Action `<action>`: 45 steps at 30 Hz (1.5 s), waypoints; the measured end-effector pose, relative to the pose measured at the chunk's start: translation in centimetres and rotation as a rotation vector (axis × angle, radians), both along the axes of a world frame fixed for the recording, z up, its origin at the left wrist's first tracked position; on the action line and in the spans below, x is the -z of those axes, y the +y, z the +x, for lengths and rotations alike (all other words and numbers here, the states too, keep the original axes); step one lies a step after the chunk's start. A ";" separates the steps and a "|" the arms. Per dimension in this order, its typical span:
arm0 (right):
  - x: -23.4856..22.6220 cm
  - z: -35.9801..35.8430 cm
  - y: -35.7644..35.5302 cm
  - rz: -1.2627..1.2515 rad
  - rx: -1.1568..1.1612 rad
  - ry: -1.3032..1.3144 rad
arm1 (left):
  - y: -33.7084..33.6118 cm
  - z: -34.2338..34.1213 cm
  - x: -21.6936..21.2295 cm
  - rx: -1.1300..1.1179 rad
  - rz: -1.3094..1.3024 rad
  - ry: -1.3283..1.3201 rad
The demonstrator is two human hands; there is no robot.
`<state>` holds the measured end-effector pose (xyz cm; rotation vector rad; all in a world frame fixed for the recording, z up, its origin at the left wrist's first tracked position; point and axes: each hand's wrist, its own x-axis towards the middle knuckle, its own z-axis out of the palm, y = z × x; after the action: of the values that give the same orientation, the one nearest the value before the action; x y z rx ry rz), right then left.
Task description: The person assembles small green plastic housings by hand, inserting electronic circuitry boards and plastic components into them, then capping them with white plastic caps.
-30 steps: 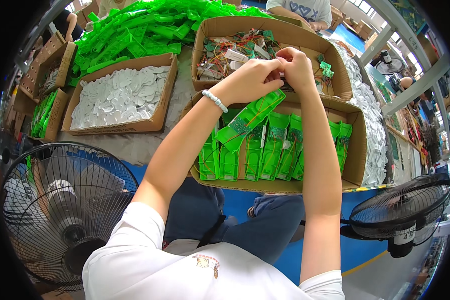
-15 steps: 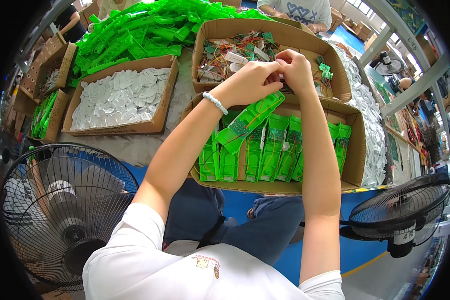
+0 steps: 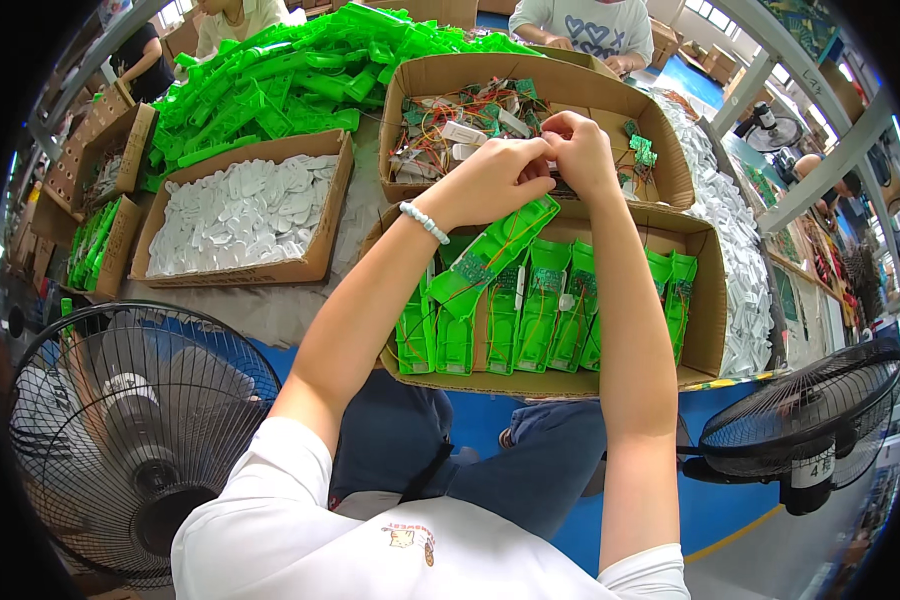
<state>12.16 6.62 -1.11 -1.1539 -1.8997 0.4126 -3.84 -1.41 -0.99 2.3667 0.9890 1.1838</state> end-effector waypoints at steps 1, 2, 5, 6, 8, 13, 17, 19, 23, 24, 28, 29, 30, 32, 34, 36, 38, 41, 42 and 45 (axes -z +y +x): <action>0.0 0.0 0.1 0.003 0.001 0.003 | 0.0 0.0 0.0 0.002 0.003 -0.001; 0.0 0.0 0.0 0.001 -0.005 0.004 | 0.0 0.0 0.0 0.004 0.003 0.001; -0.3 -0.1 -0.3 -0.021 -0.011 0.011 | -0.1 0.0 -0.1 0.003 -0.033 -0.014; -0.4 -0.1 -0.4 -0.040 -0.011 0.014 | 0.0 0.0 -0.1 0.004 -0.042 -0.020; -0.4 -0.1 -0.4 -0.035 -0.020 0.019 | -0.1 0.0 -0.2 0.007 -0.054 -0.026; -0.4 -0.1 -0.2 -0.033 -0.050 0.008 | -0.2 0.0 -0.4 -0.010 -0.063 -0.021; -0.4 0.0 -0.2 -0.024 -0.096 -0.017 | -0.1 0.1 -0.2 -0.003 -0.090 -0.040; -0.4 0.0 -0.2 -0.030 -0.100 -0.025 | 0.1 0.0 -0.1 -0.008 -0.073 -0.025; -0.4 -0.1 -0.4 -0.016 -0.079 -0.034 | 0.0 -0.1 -0.2 -0.009 -0.062 -0.021; -0.5 -0.1 -0.4 -0.016 -0.072 -0.037 | -0.1 -0.1 -0.2 -0.006 -0.064 -0.026; -0.2 0.1 -0.2 -0.008 -0.071 -0.027 | 0.0 0.0 -0.1 -0.007 -0.055 -0.016; -0.2 0.1 -0.2 -0.010 -0.075 -0.027 | 0.0 0.0 0.0 -0.007 -0.055 -0.018; -0.2 0.1 -0.3 -0.013 -0.078 -0.027 | 0.0 0.0 0.0 -0.008 -0.049 -0.017; -0.2 0.0 -0.2 -0.022 -0.078 -0.027 | 0.0 0.0 0.0 -0.008 -0.044 -0.016; -0.2 0.0 -0.1 -0.033 -0.076 -0.026 | -0.2 0.0 -0.2 -0.008 -0.057 -0.014; -0.3 0.0 -0.2 -0.034 -0.072 -0.030 | -0.1 0.0 -0.2 -0.006 -0.050 -0.018; -0.3 -0.1 -0.3 -0.011 -0.074 -0.035 | 0.0 -0.1 -0.1 -0.003 -0.043 -0.022; -0.5 -0.1 -0.5 0.004 -0.070 -0.028 | -0.1 -0.1 -0.2 0.002 -0.029 -0.016; -0.6 -0.2 -0.7 -0.004 -0.063 -0.017 | -0.1 -0.1 -0.3 0.005 -0.029 -0.018; -0.7 -0.3 -0.8 -0.020 -0.041 0.017 | -0.1 -0.1 -0.2 0.005 -0.034 -0.013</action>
<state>11.85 5.85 -0.42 -1.1229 -1.9105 0.4637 -3.98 -1.52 -0.74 2.3314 0.9907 1.1698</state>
